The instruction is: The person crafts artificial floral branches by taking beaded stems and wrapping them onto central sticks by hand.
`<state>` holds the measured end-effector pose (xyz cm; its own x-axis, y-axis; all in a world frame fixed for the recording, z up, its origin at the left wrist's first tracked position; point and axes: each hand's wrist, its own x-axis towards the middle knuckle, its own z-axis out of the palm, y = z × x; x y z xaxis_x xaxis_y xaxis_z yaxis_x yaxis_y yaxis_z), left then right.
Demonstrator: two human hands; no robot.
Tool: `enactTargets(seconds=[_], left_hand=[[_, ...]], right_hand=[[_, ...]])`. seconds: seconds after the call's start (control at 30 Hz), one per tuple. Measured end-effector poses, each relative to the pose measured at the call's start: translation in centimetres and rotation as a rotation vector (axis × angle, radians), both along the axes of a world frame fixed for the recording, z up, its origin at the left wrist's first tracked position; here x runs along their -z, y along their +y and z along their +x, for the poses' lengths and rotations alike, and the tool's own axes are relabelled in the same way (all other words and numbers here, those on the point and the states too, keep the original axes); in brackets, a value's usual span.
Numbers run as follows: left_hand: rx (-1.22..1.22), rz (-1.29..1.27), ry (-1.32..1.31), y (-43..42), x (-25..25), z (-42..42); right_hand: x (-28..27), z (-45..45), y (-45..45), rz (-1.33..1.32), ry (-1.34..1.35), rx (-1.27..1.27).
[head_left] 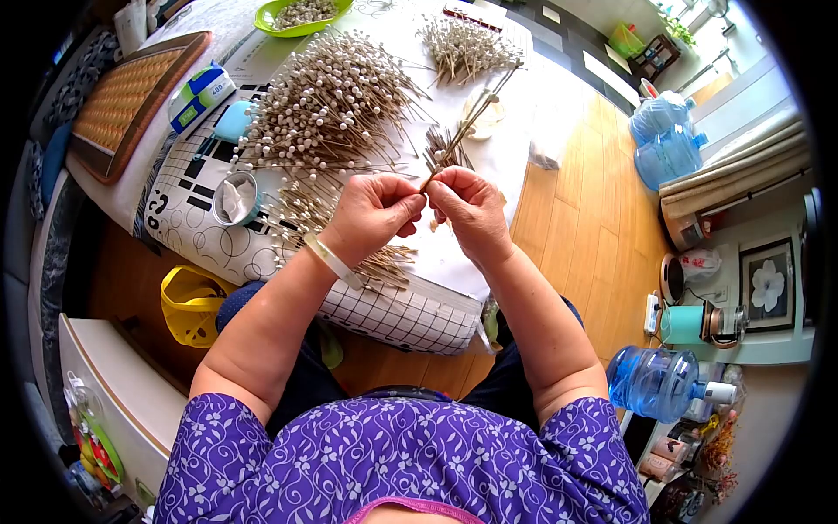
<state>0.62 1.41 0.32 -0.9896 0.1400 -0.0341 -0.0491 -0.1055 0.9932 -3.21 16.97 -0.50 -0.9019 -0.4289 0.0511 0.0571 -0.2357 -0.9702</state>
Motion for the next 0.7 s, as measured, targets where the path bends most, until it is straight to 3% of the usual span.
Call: enactTargets(seconds=[0.4, 0.6, 0.67, 0.7], left_hand=[[0.260, 0.385, -0.295, -1.0, -0.5, -0.4], [0.157, 0.172, -0.208, -0.4, -0.6, -0.1], [0.005, -0.086, -0.061, 0.1, -0.6, 0.1], [0.005, -0.087, -0.063, 0.1, -0.5, 0.2]], right_hand=[[0.1, -0.1, 0.2, -0.069, -0.035, -0.050], [-0.1, 0.1, 0.2, -0.003, -0.063, -0.038], [0.2, 0.0, 0.1, 0.032, -0.060, -0.020], [0.4, 0.0, 0.0, 0.067, -0.055, -0.002]])
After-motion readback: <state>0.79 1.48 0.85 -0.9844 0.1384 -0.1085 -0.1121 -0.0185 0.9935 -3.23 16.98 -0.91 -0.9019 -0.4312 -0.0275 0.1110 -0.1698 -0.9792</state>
